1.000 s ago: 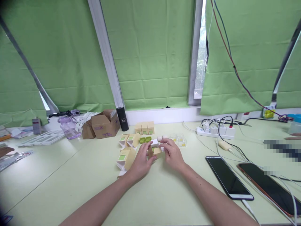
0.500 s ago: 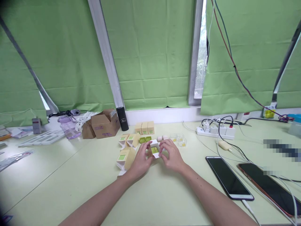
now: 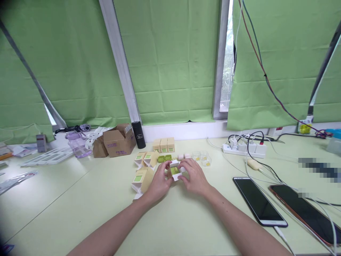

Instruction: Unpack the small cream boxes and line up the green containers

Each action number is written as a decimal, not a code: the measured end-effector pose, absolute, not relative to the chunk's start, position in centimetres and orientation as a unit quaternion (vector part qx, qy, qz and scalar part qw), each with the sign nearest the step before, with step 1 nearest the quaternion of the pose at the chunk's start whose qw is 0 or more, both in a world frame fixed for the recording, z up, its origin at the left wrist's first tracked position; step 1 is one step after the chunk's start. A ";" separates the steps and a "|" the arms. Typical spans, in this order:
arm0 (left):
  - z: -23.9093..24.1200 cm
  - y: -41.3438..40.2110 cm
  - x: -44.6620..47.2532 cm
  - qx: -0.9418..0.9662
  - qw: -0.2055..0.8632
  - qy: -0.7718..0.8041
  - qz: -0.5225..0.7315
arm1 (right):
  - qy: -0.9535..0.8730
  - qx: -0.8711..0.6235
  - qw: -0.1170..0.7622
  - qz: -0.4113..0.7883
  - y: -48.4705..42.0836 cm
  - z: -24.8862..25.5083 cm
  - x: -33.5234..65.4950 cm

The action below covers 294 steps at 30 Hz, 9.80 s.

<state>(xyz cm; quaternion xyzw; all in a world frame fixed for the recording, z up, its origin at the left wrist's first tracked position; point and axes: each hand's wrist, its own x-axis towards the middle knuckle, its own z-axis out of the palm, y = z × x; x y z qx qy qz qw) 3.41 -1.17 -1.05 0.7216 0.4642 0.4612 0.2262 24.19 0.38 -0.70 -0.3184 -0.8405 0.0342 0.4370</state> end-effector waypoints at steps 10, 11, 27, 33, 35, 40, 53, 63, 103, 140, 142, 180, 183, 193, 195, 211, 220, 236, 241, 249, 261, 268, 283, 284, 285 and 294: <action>0.1 -2.4 3.6 0.748 0.155 0.478 0.435 | -0.800 -0.349 0.482 0.076 -0.6 -0.8 23.1; 0.2 -2.5 3.6 0.759 0.137 0.474 0.425 | -0.793 -0.359 0.484 0.091 -0.5 -0.9 22.9; 0.3 -3.0 3.6 0.816 -0.016 0.444 0.369 | -0.717 -0.391 0.542 0.196 0.2 -1.6 21.9; 0.7 -3.1 3.3 0.803 -0.015 0.454 0.387 | -0.659 -0.386 0.581 0.283 -0.2 -1.1 22.0; 0.7 -3.0 3.3 0.801 -0.020 0.456 0.388 | -0.646 -0.387 0.583 0.303 -0.2 -1.1 21.9; 0.5 -2.8 3.2 0.800 -0.029 0.456 0.389 | -0.603 -0.372 0.608 0.359 -0.2 -0.8 22.1; 0.7 -3.0 3.3 0.843 -0.098 0.412 0.333 | -0.539 -0.323 0.462 0.626 -1.3 0.5 21.4; 1.2 -2.4 2.5 0.800 -0.101 0.475 0.354 | -0.558 -0.366 0.546 0.506 0.0 1.3 23.2; 0.5 -0.1 2.5 0.451 0.474 0.329 0.681 | -0.696 -0.451 0.499 0.249 1.1 -1.0 23.2; 0.8 -1.4 3.9 0.453 0.586 0.285 0.608 | -0.675 -0.365 0.516 0.380 -0.5 0.6 21.7; 1.0 -1.6 4.0 0.465 0.578 0.290 0.605 | -0.661 -0.360 0.520 0.405 -0.4 0.6 21.8; 1.1 -2.3 4.0 0.621 0.437 0.293 0.581 | -0.548 -0.360 0.567 0.498 0.0 0.8 22.0; 1.0 -2.3 4.0 0.617 0.444 0.291 0.580 | -0.539 -0.363 0.568 0.505 0.0 0.8 22.0; 0.0 -1.8 3.8 0.640 0.436 0.288 0.563 | -0.524 -0.365 0.573 0.513 -0.3 1.4 22.2; 0.1 -2.0 3.7 0.648 0.420 0.297 0.562 | -0.520 -0.360 0.574 0.520 -0.4 1.4 22.1; 1.2 -3.2 3.7 0.704 0.217 0.402 0.544 | -0.506 -0.349 0.583 0.531 -0.2 1.0 22.0; 0.8 -3.0 3.6 0.698 0.204 0.409 0.551 | -0.516 -0.355 0.571 0.531 -0.5 1.5 22.0; 2.0 -3.6 3.9 0.694 0.247 0.375 0.562 | -0.517 -0.348 0.578 0.527 -0.5 1.1 21.8; 1.8 -3.1 4.0 0.643 0.314 0.381 0.586 | -0.565 -0.341 0.579 0.478 -0.4 0.4 21.5; 2.3 -2.4 3.9 0.534 0.467 0.339 0.618 | -0.543 -0.316 0.581 0.517 -0.6 0.9 21.7; 2.1 -2.0 3.4 0.452 0.587 0.286 0.608 | -0.513 -0.342 0.573 0.540 -0.5 1.3 21.9; 2.5 -2.4 3.2 0.509 0.530 0.310 0.603 | -0.536 -0.340 0.596 0.492 -0.3 1.3 22.0; 2.6 -3.8 2.7 0.775 -0.041 0.325 0.541 | -0.439 -0.334 0.677 0.487 1.1 0.3 22.7; 2.5 -3.8 2.7 0.776 -0.048 0.327 0.537 | -0.438 -0.336 0.679 0.484 1.3 0.2 22.7; 2.4 -3.7 2.7 0.776 -0.051 0.329 0.537 | -0.438 -0.340 0.677 0.484 1.4 0.1 22.6; 3.2 -3.0 2.5 0.681 -0.004 0.372 0.631 | -0.563 -0.388 0.638 0.354 0.4 0.6 22.5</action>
